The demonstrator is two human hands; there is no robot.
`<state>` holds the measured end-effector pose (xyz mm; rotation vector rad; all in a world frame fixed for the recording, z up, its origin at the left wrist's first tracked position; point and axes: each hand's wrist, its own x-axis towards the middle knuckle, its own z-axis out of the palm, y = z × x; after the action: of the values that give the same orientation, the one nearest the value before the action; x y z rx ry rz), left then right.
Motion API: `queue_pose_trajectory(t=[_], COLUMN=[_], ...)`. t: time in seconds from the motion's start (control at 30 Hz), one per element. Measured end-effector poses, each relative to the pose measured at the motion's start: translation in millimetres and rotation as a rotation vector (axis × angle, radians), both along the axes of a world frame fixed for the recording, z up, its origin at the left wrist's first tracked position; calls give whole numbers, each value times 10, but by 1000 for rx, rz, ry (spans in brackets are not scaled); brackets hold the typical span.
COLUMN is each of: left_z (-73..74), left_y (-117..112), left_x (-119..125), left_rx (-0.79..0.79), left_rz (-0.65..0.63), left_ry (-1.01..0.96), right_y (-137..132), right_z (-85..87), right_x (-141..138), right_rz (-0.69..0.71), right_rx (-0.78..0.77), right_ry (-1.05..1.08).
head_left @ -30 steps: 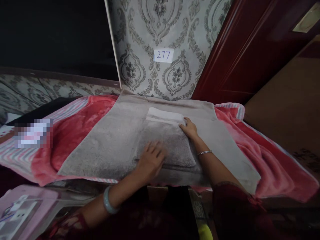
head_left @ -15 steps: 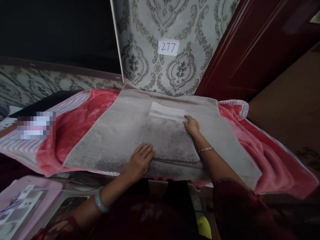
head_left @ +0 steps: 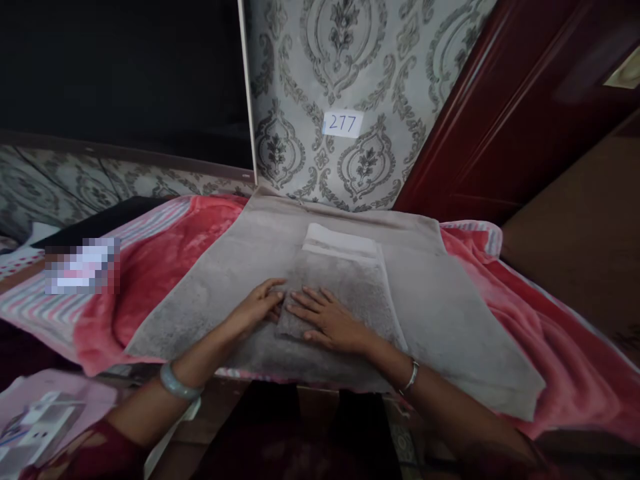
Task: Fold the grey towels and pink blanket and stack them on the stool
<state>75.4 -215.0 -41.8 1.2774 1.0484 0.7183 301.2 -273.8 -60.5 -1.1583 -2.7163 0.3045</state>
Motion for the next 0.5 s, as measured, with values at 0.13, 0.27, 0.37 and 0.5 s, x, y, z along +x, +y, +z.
queue_pose_trajectory(t=[0.13, 0.27, 0.37, 0.5], left_z=[180, 367, 455, 451], left_y=[400, 956, 1360, 1721], left_x=[98, 405, 747, 1188], left_rx=[-182, -181, -97, 77], left_rz=[-7, 31, 76, 129], left_ry=[-1, 70, 178, 291], right_y=[26, 34, 37, 52], right_z=[18, 100, 157, 189], right_x=[29, 17, 7, 24], right_rz=[-10, 2, 9, -8], right_rx=[-22, -25, -2, 45], right_ry=[26, 23, 17, -19])
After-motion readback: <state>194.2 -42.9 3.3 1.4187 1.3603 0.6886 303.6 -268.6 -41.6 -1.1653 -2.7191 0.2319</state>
